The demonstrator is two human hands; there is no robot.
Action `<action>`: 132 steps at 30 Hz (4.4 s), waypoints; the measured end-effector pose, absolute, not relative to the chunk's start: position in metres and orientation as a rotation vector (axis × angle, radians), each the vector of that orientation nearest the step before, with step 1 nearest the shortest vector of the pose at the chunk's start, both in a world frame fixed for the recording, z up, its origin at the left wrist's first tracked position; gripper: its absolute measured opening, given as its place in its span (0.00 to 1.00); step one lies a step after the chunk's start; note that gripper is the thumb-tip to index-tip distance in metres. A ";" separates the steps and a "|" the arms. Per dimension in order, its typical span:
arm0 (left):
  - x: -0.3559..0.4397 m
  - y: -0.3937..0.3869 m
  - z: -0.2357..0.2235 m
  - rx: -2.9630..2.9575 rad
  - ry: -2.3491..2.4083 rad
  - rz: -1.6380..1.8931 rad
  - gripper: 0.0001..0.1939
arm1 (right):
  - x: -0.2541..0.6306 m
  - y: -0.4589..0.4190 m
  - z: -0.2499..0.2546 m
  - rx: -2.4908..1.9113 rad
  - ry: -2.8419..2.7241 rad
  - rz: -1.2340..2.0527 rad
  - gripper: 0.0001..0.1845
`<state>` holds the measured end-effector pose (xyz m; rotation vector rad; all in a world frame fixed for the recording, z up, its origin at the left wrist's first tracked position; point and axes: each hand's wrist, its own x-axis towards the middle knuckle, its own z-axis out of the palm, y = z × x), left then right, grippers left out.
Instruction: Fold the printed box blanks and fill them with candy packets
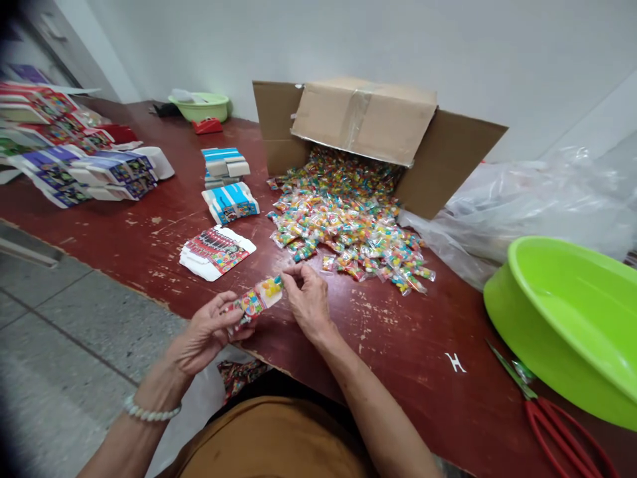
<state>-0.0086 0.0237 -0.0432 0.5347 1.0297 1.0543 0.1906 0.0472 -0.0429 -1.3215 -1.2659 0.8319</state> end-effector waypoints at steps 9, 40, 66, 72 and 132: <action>0.012 0.006 -0.050 0.629 0.786 0.747 0.29 | 0.205 0.048 -0.029 -1.222 -1.870 0.087 0.12; 0.016 0.018 -0.029 0.505 0.694 0.836 0.24 | 0.183 0.029 -0.027 -0.975 -1.747 1.078 0.13; -0.005 -0.002 -0.036 0.552 1.001 1.030 0.20 | 0.162 0.028 -0.053 -0.941 -1.265 1.615 0.23; -0.033 -0.044 -0.051 0.620 1.198 1.071 0.22 | 0.165 0.086 -0.072 -1.315 -1.590 1.071 0.19; 0.006 -0.010 -0.035 0.798 1.117 1.099 0.31 | 0.151 0.025 -0.031 -1.130 -1.064 1.632 0.13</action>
